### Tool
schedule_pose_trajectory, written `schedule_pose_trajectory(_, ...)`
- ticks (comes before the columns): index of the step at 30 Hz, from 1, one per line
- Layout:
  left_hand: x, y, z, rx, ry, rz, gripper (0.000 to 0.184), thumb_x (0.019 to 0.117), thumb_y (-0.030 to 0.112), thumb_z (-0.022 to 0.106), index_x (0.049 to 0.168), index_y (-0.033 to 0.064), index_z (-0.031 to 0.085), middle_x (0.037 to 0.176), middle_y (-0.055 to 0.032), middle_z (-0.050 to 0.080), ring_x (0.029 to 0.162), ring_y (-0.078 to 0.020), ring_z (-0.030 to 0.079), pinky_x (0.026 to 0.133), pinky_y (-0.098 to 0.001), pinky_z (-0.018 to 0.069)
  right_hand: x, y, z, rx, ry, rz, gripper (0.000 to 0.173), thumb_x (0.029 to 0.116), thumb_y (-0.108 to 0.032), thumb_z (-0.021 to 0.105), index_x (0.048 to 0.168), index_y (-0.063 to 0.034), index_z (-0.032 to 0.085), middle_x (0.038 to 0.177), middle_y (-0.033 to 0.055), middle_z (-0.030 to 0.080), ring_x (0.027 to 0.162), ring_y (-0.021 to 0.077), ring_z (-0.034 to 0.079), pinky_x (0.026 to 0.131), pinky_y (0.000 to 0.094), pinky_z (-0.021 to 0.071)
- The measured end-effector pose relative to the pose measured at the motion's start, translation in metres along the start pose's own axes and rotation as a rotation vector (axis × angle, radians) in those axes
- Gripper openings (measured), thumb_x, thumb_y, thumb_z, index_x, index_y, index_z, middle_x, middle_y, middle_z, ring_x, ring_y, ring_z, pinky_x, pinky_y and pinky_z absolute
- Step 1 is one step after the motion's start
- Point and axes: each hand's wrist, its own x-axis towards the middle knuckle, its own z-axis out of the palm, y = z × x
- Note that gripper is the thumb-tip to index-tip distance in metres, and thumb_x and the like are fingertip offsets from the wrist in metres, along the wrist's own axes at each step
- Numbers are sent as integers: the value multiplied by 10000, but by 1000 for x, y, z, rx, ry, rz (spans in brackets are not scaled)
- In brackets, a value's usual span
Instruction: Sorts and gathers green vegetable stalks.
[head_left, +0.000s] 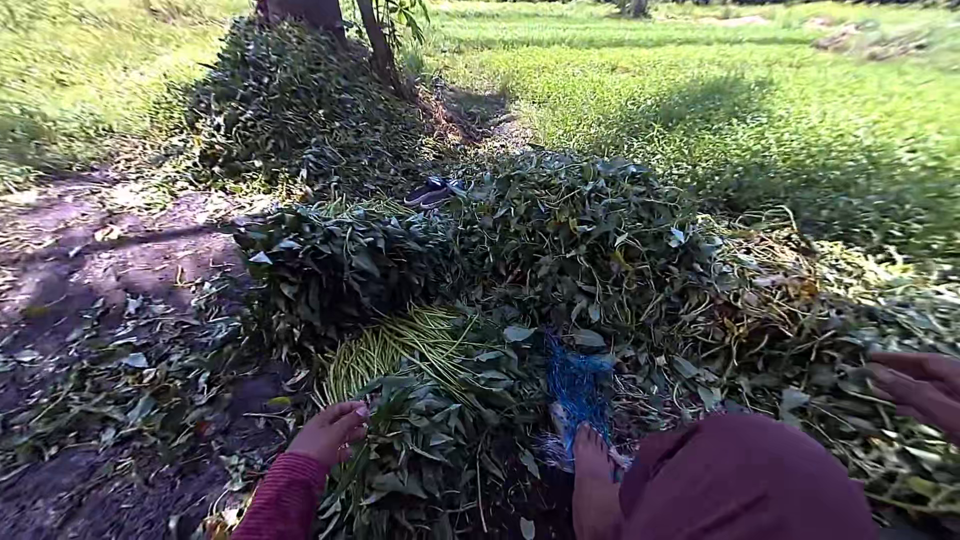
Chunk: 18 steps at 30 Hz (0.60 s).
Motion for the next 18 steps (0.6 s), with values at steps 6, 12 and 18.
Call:
schedule_pose_trajectory(6,-9,18,-23,-207,53,130,256,1055,160,559,1278,39,586,1186,-131,700,976,-237,724,764,-389,603,74,-149,215,-504,-951,-632,314,1078,-256,525,1220,-50,715,1138,182,713,1094,345,671,1002,583,483)
schedule_pose_trajectory(12,-16,26,-73,-457,350,290,245,1061,119,488,1277,31,564,1169,-98,699,923,-194,727,721,-335,614,50,-123,437,-864,-1114,-555,366,992,-141,609,1293,66,638,1384,339,559,1291,540,526,1042,734,407)
schedule_pose_trajectory(18,18,5,-97,-531,557,108,236,1055,115,547,1269,18,570,1143,-141,669,898,-217,697,734,-362,584,49,-62,501,-681,-811,-541,446,984,-135,600,1413,-14,589,1451,290,541,1394,513,437,1170,724,221)
